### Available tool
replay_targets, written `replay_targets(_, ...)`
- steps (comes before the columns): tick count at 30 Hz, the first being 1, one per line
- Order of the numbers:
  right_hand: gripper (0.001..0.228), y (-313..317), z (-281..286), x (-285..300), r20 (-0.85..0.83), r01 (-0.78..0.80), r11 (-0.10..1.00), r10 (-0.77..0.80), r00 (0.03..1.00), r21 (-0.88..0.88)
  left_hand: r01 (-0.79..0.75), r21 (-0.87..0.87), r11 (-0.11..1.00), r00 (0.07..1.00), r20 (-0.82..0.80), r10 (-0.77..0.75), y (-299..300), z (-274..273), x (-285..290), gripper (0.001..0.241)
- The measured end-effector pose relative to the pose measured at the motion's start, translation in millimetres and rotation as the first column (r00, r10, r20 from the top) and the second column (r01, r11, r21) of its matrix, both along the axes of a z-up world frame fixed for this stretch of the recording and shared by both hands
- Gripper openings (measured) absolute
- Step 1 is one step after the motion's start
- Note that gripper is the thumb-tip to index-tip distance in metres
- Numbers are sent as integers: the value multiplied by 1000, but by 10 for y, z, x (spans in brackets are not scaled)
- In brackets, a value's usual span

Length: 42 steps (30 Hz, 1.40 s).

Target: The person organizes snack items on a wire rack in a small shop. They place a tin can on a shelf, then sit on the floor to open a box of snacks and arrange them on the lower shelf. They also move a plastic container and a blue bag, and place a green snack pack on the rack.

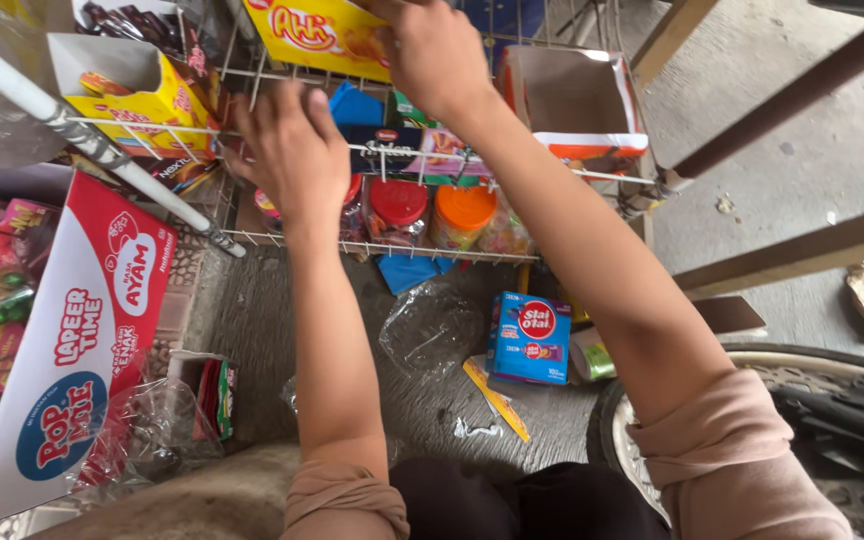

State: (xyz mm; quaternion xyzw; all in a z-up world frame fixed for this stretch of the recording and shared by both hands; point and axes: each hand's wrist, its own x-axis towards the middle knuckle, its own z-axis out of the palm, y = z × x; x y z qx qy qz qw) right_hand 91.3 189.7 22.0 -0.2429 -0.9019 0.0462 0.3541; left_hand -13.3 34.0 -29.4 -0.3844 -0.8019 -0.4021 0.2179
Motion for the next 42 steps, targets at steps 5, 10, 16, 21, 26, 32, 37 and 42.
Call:
replay_targets(5, 24, 422, -551, -739, 45, -5, 997, 1, 999, 77, -6, -283, 959, 994, 105, 37, 48, -382, -68, 30)
replay_targets(10, 33, 610, -1048, -1336, 89, -116, 990, 108, 990, 84, -22, 10, 1000, 994, -111, 23, 96, -607, -60, 30)
replay_targets(16, 32, 552, -1339, -1848, 113, -159, 987, 155, 981, 21, -21, 51, 998, 991, -129, 27, 108, -641, -53, 27)
replay_targets(21, 31, 492, -1296, -1766, 104, -230, 973, 226, 969, 26, -27, 67, 997, 990, -139, 36, 123, -638, -46, 28)
replay_targets(26, 55, 290, -1031, -1348, 45, -372, 923, 378, 925, -100, 3, 97, 995, 993, -116, 9, 140, -685, -38, 28)
replay_targets(32, 53, -104, -641, -827, -30, -339, 939, 337, 941, -67, 53, 82, 995, 996, -75, -47, 144, -718, -63, 25)
replay_targets(37, 38, -476, -612, 111, 7, -351, 934, 353, 936, -67, 151, 193, 969, 987, -87, -136, 102, -736, 44, 18)
replay_targets(42, 45, -835, -732, 1005, -34, -320, 941, 318, 948, -108, 317, 305, 898, 948, -86, -306, -14, -924, 728, 24)
